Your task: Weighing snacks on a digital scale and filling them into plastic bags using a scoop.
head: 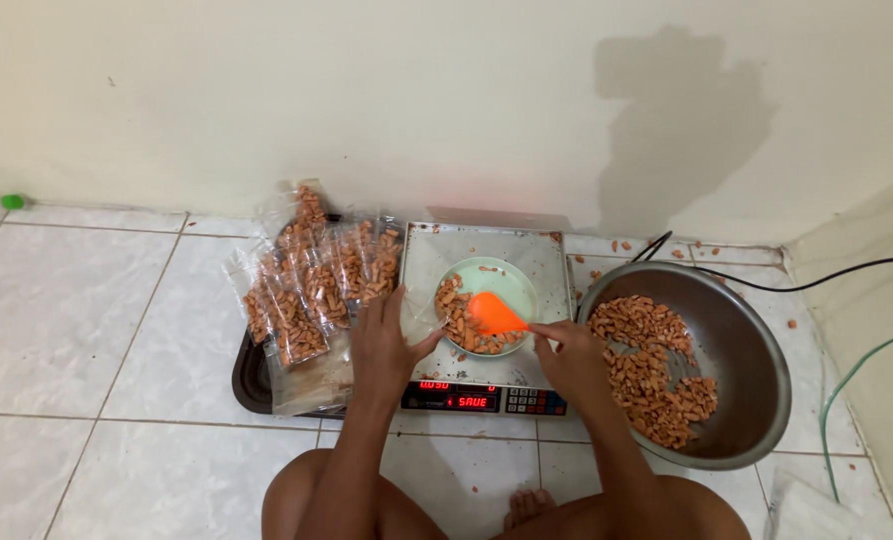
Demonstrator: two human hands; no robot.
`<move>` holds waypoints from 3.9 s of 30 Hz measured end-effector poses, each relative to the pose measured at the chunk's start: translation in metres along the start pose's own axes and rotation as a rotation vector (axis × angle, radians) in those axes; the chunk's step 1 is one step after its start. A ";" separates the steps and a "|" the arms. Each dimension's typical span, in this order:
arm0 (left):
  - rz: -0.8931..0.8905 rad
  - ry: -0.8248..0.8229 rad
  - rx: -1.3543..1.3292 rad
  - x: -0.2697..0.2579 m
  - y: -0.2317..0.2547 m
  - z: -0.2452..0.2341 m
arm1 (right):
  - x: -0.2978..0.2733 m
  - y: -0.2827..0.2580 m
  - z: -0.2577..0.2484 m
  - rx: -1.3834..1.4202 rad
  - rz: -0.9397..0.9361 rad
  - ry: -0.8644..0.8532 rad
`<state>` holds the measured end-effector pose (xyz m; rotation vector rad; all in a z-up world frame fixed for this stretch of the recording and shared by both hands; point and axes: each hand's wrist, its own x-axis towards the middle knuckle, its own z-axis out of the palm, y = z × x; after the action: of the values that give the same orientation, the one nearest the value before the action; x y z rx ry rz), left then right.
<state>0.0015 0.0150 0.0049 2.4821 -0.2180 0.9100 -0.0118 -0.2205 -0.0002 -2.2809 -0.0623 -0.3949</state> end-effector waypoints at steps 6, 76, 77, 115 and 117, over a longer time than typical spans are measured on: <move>-0.018 0.003 0.083 -0.010 -0.008 0.012 | 0.003 -0.004 -0.002 0.032 0.153 0.044; -0.104 -0.121 -0.178 -0.009 0.004 0.013 | -0.007 -0.077 -0.015 0.084 -0.225 0.028; -0.108 -0.104 -0.201 -0.008 0.004 0.012 | -0.006 -0.074 -0.016 0.053 -0.222 0.067; -0.078 -0.110 -0.137 -0.007 0.006 0.009 | -0.014 -0.074 -0.004 0.075 -0.253 0.016; -0.090 -0.093 -0.145 -0.006 0.005 0.007 | -0.012 -0.073 -0.005 0.086 -0.226 0.042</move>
<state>-0.0004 0.0071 -0.0019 2.3819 -0.1948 0.7167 -0.0366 -0.1742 0.0517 -2.1857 -0.3122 -0.5471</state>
